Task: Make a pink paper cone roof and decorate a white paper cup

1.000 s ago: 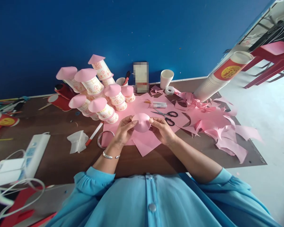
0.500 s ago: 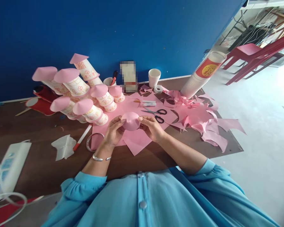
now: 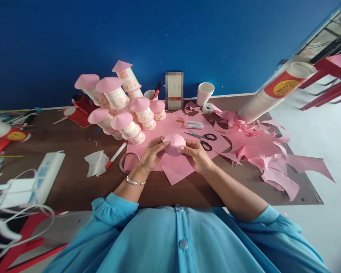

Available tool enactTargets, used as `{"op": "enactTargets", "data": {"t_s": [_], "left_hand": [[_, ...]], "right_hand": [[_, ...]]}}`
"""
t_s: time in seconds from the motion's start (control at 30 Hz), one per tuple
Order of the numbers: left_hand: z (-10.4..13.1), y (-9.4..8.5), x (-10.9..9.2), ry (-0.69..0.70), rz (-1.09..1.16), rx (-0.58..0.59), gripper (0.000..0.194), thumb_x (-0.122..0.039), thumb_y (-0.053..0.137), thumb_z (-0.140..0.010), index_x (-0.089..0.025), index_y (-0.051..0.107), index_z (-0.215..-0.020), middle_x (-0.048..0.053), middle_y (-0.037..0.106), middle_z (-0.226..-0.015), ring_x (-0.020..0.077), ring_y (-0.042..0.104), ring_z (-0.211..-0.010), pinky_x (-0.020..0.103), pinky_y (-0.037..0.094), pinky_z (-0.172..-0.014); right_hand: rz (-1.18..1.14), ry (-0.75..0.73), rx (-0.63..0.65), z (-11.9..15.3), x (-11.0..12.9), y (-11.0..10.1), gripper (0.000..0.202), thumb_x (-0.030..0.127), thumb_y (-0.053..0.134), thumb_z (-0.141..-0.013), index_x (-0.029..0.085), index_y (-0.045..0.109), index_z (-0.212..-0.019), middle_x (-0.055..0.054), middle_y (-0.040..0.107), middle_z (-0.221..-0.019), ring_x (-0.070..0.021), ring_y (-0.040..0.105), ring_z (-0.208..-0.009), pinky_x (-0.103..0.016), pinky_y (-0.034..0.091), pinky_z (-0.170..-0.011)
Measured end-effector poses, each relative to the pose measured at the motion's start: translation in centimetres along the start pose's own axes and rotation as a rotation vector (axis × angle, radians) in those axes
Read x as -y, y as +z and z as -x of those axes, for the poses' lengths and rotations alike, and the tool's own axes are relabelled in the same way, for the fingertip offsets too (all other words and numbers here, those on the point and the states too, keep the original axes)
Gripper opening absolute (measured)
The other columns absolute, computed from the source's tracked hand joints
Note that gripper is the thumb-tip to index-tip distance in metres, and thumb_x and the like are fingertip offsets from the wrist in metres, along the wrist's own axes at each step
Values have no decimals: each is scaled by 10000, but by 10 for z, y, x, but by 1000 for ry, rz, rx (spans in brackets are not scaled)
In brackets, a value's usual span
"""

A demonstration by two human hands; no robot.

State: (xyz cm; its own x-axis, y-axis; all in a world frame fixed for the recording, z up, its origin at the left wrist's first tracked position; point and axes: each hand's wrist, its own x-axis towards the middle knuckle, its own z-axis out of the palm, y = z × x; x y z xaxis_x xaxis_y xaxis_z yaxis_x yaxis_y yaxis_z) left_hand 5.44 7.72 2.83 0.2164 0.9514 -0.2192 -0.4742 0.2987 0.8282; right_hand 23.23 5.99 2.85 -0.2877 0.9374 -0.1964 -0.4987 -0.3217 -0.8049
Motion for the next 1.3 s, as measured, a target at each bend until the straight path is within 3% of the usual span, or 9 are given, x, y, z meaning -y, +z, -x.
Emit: {"op": "enactTargets", "data": {"t_s": [0.37,0.57,0.87,1.1,1.3], "left_hand": [[4,-1,0,-3,-54,89,315,-342,954,-655,-164,695,-664,-7,694,-728,123,588,-694,250,462,-675],[3,-5,-2,-1,1,16,320,-358,945,-651,-171,688,-677,-7,683,-721,135,589,-691,263,451,-662],[1,-8,-2,-3,64,-15,339,-324,961,-625,-165,664,-663,-18,662,-708,113,576,-685,230,452,-641],[1,-8,-2,1,61,-25,333,-330,963,-620,-168,678,-676,-9,694,-725,122,606,-704,234,479,-654],[1,-8,-1,-2,39,-13,317,-324,955,-643,-169,682,-688,-7,699,-739,126,615,-720,237,487,-660]], "right_hand": [[32,17,-17,3,1,4,353,420,1009,-554,195,777,-693,1,695,-674,-166,598,-726,-323,491,-780],[17,-14,-57,1,1,-1,401,540,971,-622,202,765,-691,15,646,-677,-130,539,-675,-298,462,-710],[59,-98,-102,1,5,-1,346,477,978,-619,215,752,-615,12,628,-680,-127,498,-670,-310,450,-707],[64,-96,-131,-1,1,-3,465,649,921,-640,215,765,-699,3,639,-679,-147,542,-680,-313,462,-680],[83,-129,-141,-2,2,-3,409,545,968,-612,212,731,-627,22,605,-634,-126,490,-649,-305,453,-682]]}}
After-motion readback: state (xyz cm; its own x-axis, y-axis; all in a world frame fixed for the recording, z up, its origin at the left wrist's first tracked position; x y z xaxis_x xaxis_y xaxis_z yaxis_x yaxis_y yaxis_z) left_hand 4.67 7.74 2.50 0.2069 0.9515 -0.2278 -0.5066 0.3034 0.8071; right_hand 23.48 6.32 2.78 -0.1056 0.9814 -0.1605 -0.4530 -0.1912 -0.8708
